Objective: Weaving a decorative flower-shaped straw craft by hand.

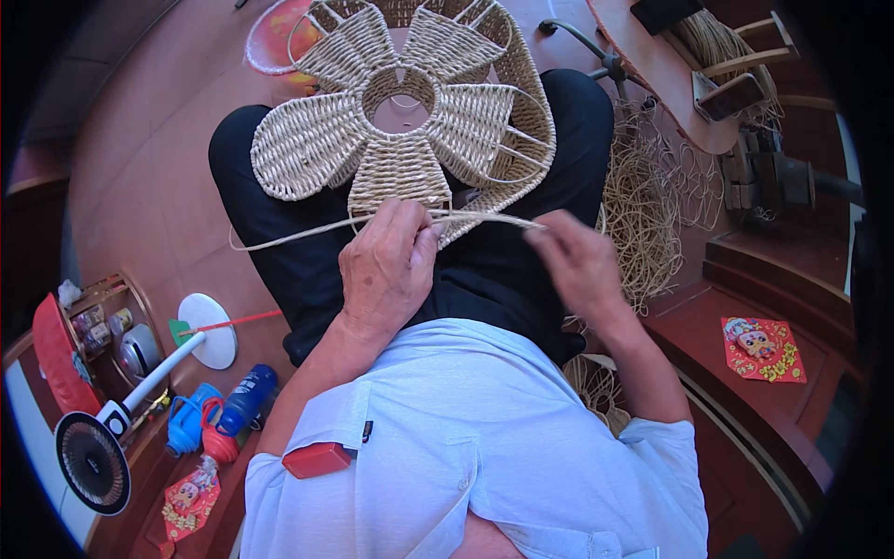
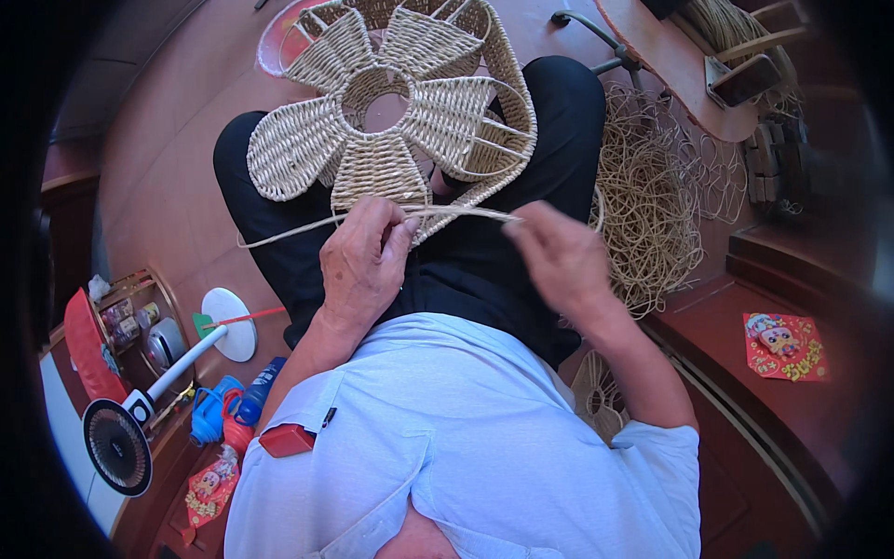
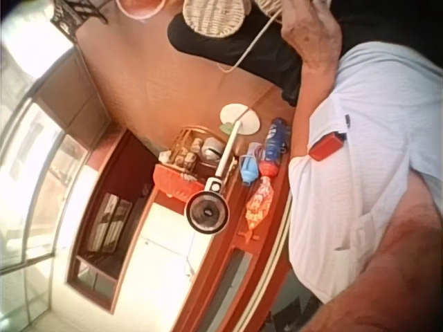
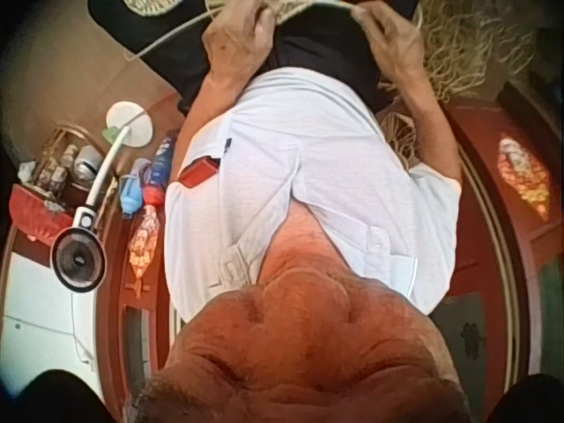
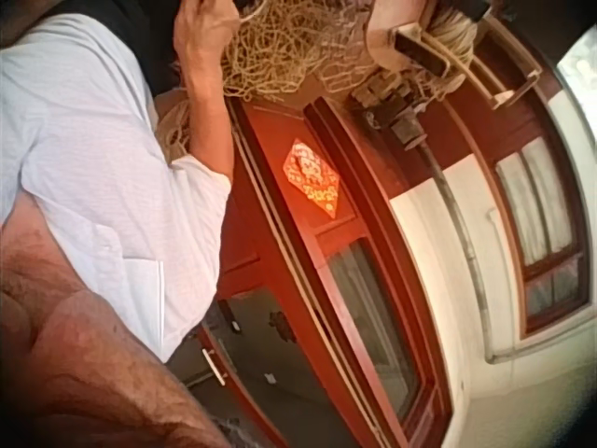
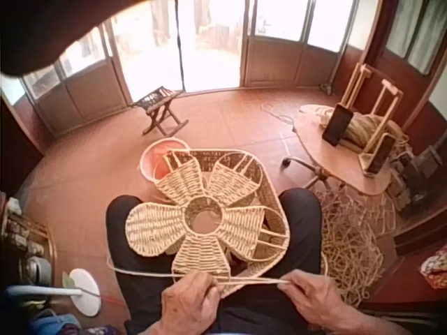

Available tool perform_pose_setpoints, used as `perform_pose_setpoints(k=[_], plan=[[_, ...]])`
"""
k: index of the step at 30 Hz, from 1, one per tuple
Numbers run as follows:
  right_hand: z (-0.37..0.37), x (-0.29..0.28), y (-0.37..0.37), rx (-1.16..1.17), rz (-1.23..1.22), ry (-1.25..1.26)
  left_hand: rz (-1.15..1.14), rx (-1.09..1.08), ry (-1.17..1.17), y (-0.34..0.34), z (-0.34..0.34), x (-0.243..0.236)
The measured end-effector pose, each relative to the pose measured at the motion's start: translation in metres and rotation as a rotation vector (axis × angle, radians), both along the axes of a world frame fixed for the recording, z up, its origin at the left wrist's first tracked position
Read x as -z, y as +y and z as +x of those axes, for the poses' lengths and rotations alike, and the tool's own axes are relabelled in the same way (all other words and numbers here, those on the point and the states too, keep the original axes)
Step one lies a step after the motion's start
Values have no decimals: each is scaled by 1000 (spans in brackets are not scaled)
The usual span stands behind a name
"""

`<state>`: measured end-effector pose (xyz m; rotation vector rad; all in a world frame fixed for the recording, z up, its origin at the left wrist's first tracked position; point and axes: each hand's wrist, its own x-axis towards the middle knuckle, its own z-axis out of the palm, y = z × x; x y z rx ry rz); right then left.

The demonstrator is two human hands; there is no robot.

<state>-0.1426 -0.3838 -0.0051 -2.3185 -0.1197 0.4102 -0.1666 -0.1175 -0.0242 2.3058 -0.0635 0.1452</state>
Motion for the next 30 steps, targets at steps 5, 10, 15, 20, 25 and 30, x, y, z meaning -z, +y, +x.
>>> perform_pose_setpoints(k=[5,10,15,20,25,30], plan=[[49,24,-237,286,-457,-341,23,-4,-16,4,-3,-2],[-15,-46,-540,856,-1038,109,-46,31,-14,7,4,1],[45,-44,-333,188,-933,-453,39,-59,9,13,-2,-2],[-8,-50,19,-278,-71,-485,-4,2,39,14,9,6],[-14,3,68,-394,10,-456,-16,14,55,16,12,2],[-12,12,78,-415,-12,-456,-11,0,35,17,9,6]])
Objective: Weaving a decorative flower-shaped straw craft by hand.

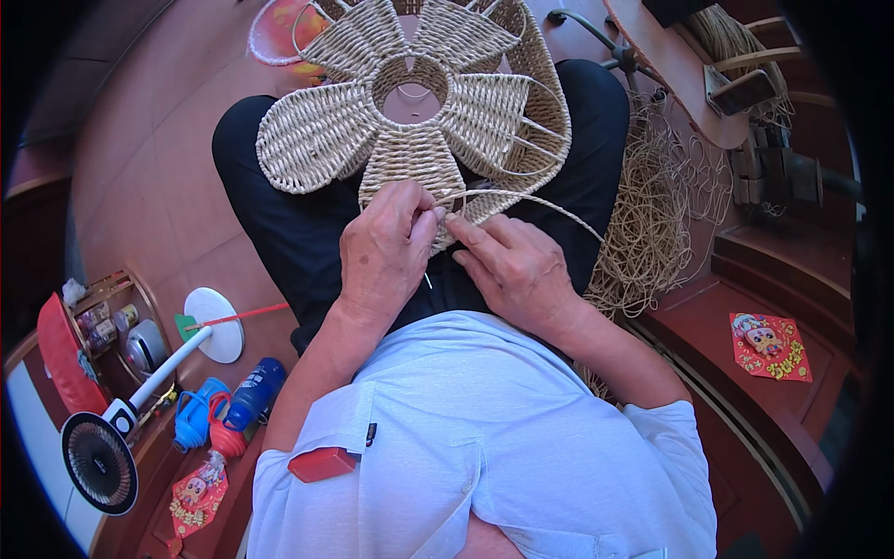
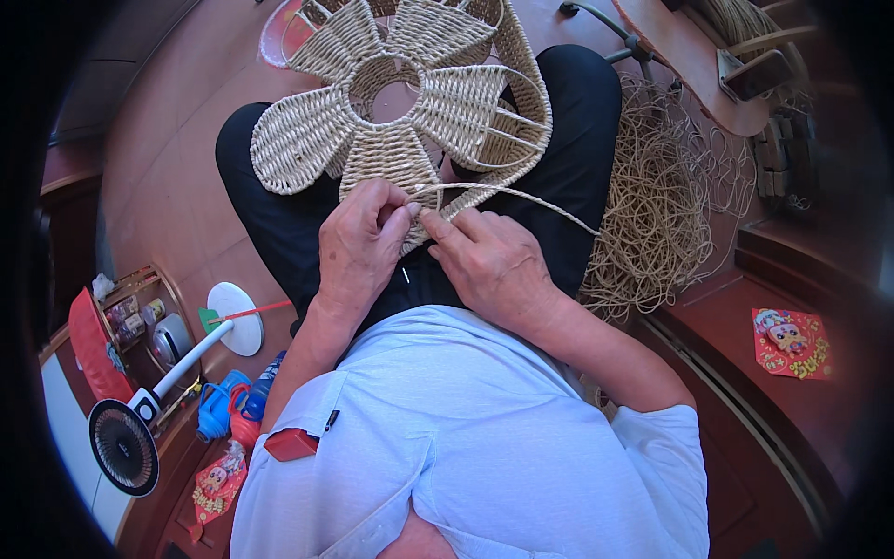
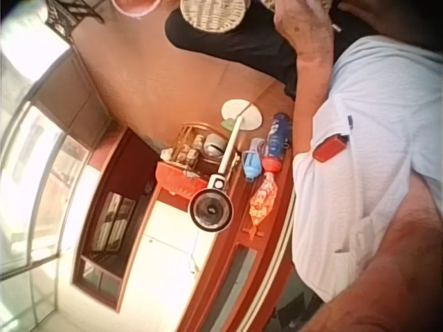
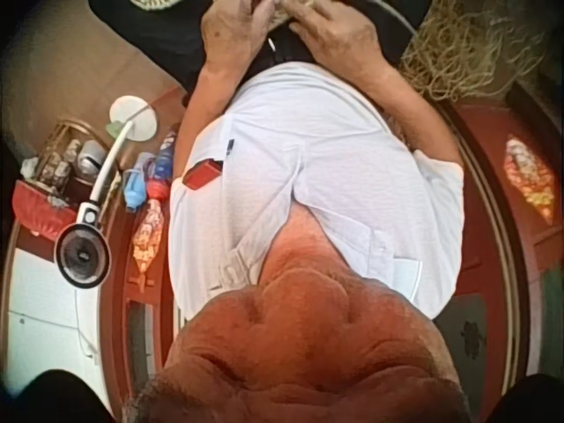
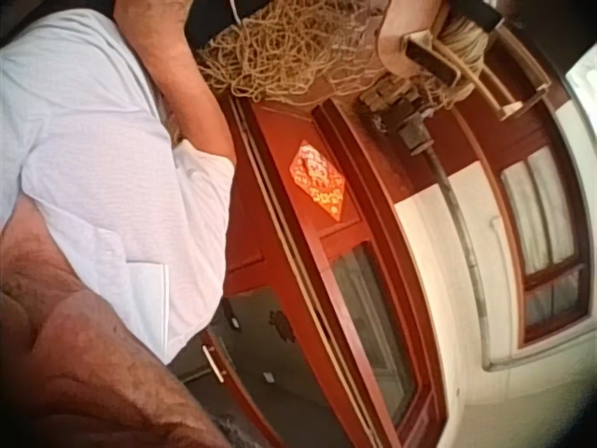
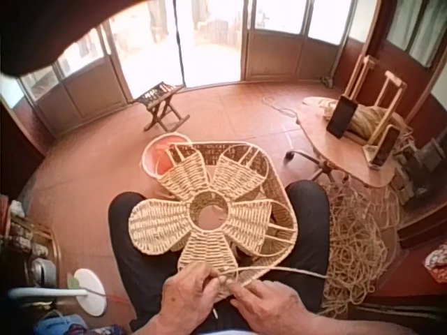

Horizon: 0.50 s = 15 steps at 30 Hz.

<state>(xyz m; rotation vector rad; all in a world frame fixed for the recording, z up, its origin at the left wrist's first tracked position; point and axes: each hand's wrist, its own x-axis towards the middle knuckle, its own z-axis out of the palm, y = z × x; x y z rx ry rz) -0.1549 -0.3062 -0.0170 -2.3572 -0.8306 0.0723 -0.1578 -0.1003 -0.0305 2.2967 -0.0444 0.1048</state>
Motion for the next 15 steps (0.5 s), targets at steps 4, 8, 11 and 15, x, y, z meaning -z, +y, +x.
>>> perform_pose_setpoints(k=[4,8,11,15], plan=[[-2,7,5,-12,-16,-10,-50,-27,14,2,-2,3],[-2,13,7,-52,-82,-4,-133,-49,123,4,-5,-1],[-3,12,12,-44,-41,58,-166,-55,85,6,-14,-7],[4,-8,18,20,-97,468,-55,2,-35,9,-24,-4]])
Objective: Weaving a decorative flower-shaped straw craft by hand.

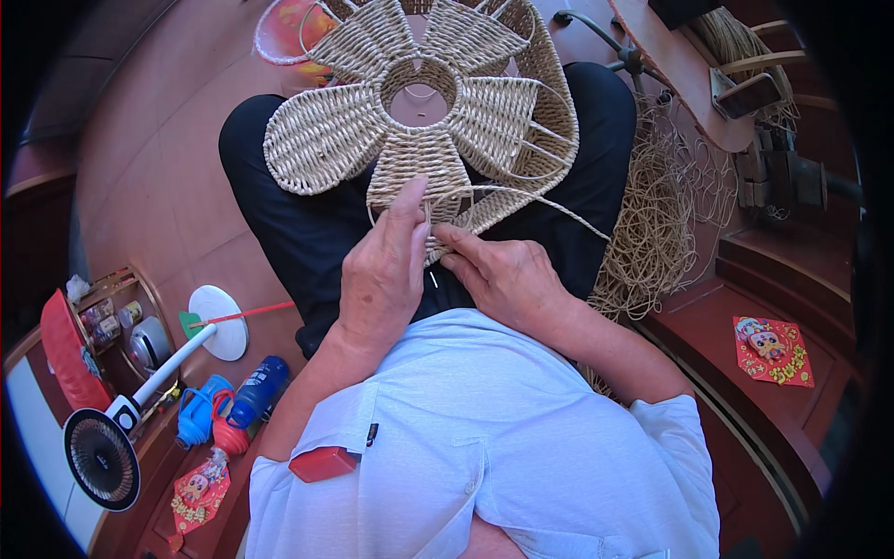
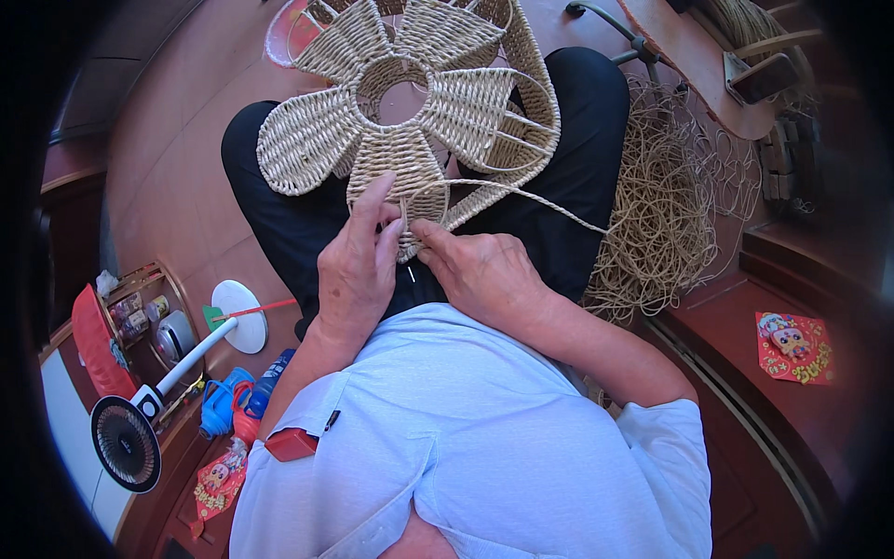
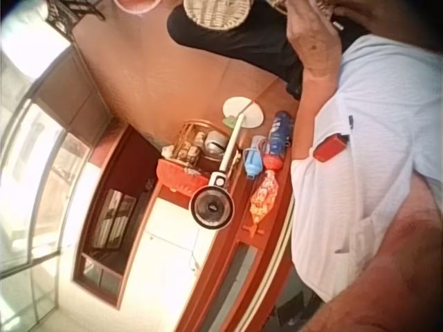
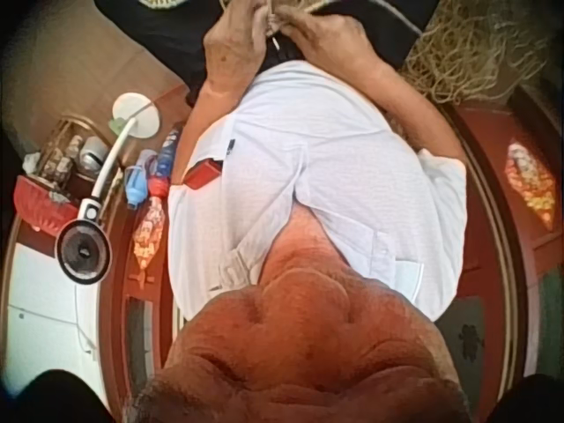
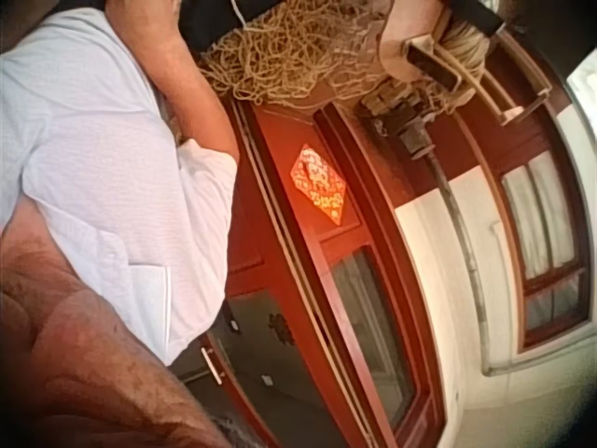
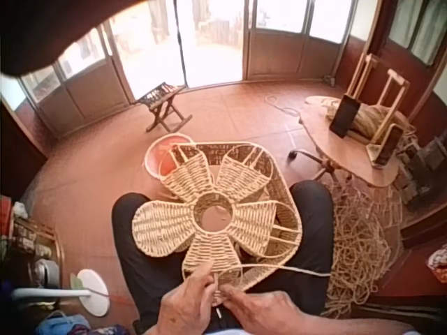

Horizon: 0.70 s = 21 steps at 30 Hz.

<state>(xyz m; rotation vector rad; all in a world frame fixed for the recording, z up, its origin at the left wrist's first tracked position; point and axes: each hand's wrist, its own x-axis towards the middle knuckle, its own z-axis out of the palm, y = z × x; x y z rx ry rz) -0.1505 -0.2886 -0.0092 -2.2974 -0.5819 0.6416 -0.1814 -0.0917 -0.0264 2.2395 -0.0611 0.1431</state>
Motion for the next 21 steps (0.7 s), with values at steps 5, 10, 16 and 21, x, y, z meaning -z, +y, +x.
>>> perform_pose_setpoints(k=[5,10,16,21], plan=[[11,3,2,-3,63,124,251,105,-13,-7,-4,-4],[12,8,1,-11,128,132,108,81,157,0,5,1],[-6,17,1,52,196,-10,88,-20,-100,-8,-6,6],[-14,1,8,71,78,-270,-660,-257,258,4,-23,1]])
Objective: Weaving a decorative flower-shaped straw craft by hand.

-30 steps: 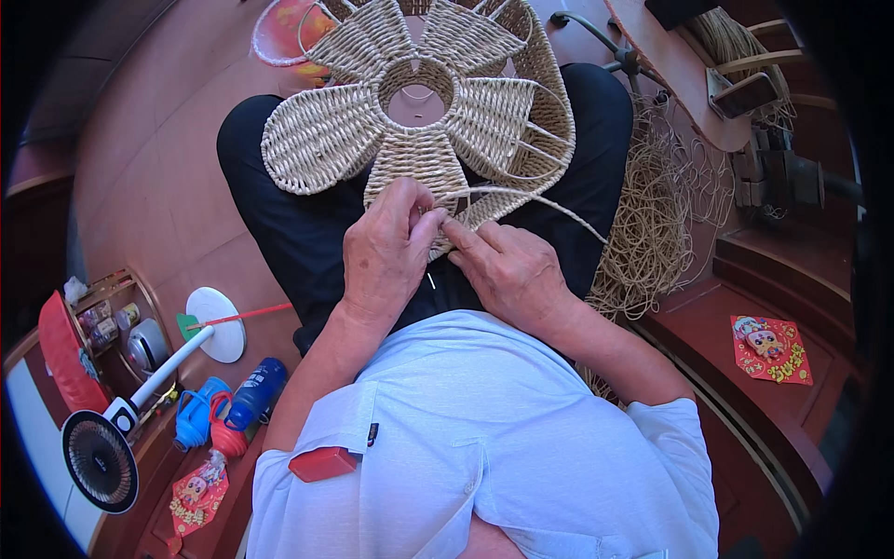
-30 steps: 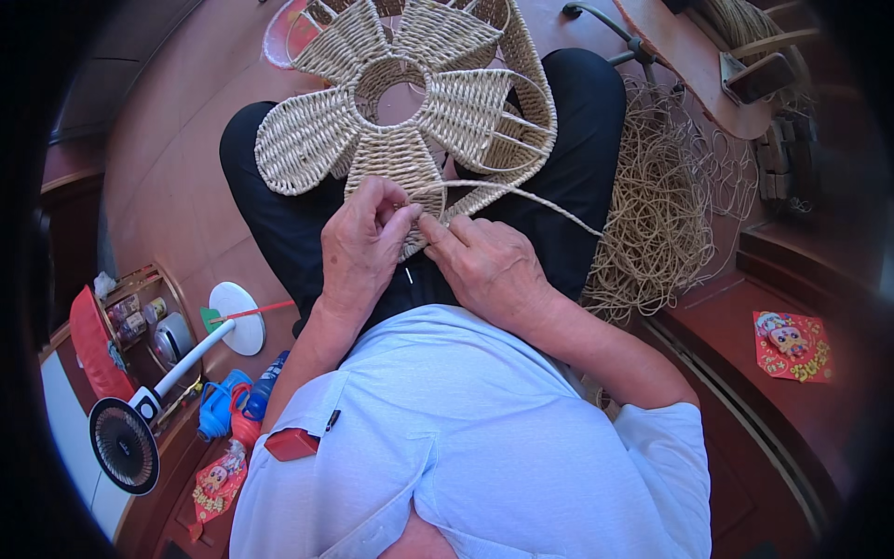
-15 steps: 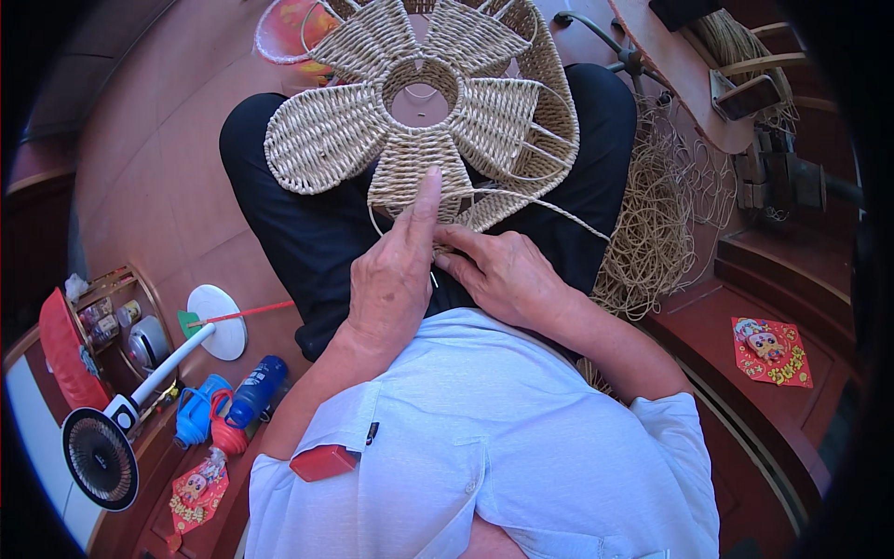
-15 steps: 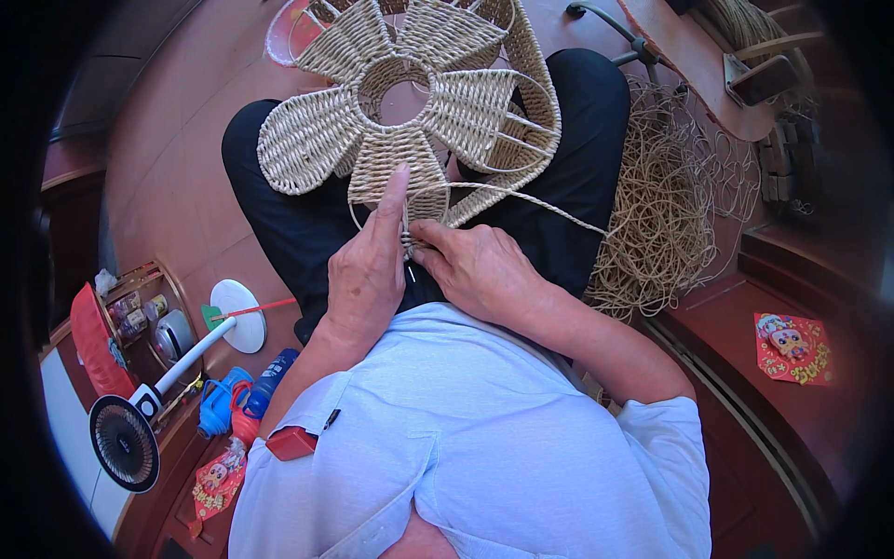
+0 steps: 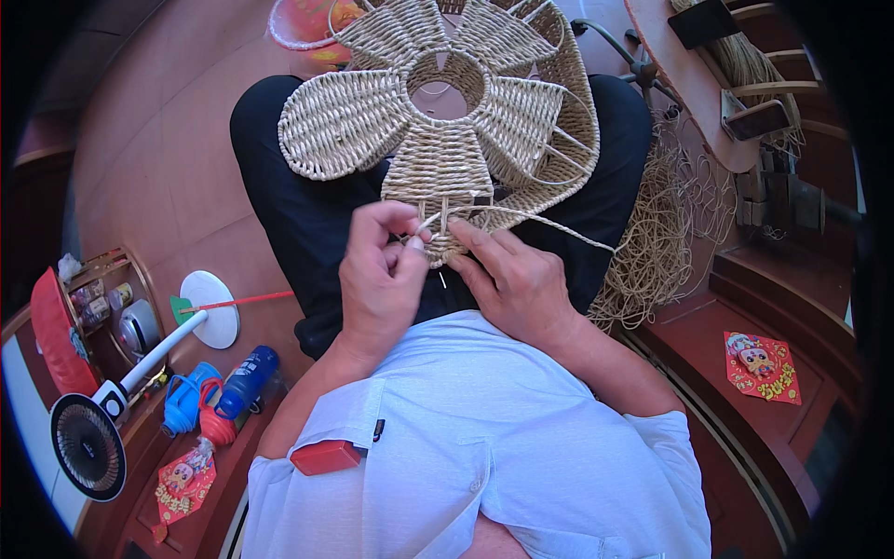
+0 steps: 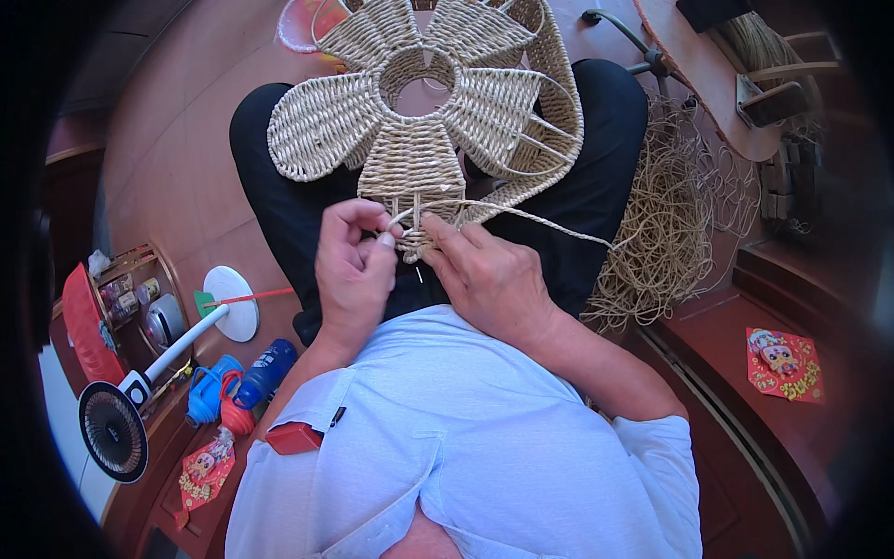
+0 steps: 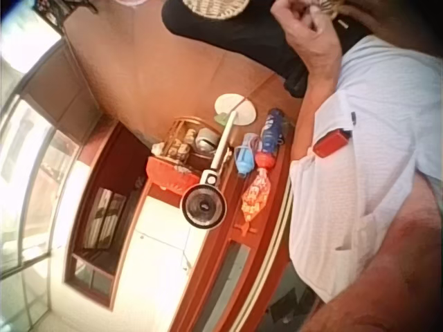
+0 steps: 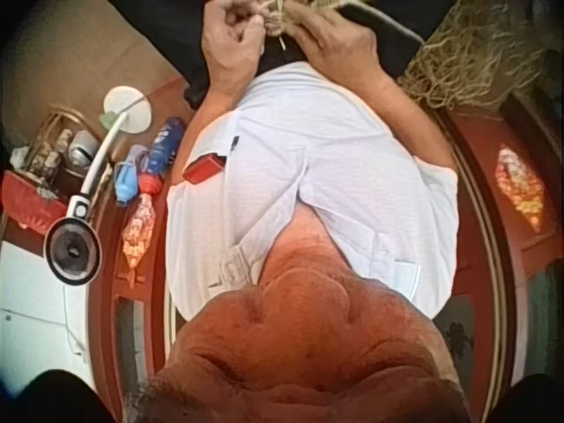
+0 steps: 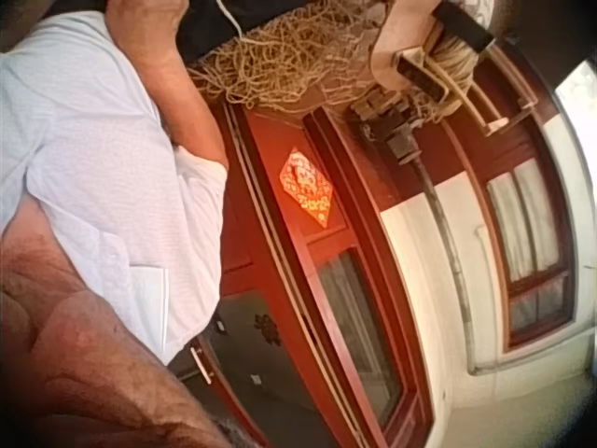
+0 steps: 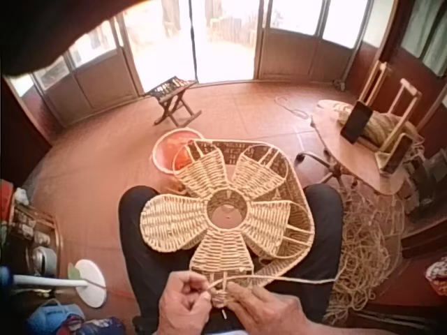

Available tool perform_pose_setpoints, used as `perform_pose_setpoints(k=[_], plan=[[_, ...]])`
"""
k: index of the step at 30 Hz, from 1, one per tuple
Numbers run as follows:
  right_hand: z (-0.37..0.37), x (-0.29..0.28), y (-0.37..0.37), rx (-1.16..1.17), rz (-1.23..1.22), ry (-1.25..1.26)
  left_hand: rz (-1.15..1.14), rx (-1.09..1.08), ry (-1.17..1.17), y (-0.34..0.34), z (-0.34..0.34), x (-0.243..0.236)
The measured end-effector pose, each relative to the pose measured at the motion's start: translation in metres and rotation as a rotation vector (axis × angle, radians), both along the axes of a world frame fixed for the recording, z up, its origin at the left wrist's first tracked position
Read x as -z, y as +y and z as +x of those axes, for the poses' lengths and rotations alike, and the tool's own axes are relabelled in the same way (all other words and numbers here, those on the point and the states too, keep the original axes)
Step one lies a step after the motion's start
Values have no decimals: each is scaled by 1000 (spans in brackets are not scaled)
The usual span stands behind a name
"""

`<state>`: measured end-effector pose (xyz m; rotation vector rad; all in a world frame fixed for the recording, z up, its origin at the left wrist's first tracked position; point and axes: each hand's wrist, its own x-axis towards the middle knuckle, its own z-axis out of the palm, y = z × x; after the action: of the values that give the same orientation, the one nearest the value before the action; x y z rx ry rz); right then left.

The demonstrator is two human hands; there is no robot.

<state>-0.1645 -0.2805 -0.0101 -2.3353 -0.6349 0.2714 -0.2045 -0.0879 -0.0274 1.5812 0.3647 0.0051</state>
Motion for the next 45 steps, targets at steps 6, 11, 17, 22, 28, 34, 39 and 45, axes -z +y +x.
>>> perform_pose_setpoints(k=[6,11,17,22,28,34,39,45], plan=[[14,7,13,-151,124,-314,-764,-38,168,54,15,-12],[16,8,26,-252,13,-319,-561,-57,74,105,40,-3],[17,7,32,-272,-72,-273,-105,-128,-108,78,56,-30],[18,6,34,-269,-99,-225,11,-22,228,65,12,-14],[16,8,32,-250,-73,-242,-394,-40,152,35,16,16],[14,8,34,-191,-48,-221,-348,-98,155,34,4,26],[15,9,46,-193,19,-267,-612,-249,155,42,-11,8],[22,17,54,-214,11,-329,-696,-267,133,118,-28,-10]])
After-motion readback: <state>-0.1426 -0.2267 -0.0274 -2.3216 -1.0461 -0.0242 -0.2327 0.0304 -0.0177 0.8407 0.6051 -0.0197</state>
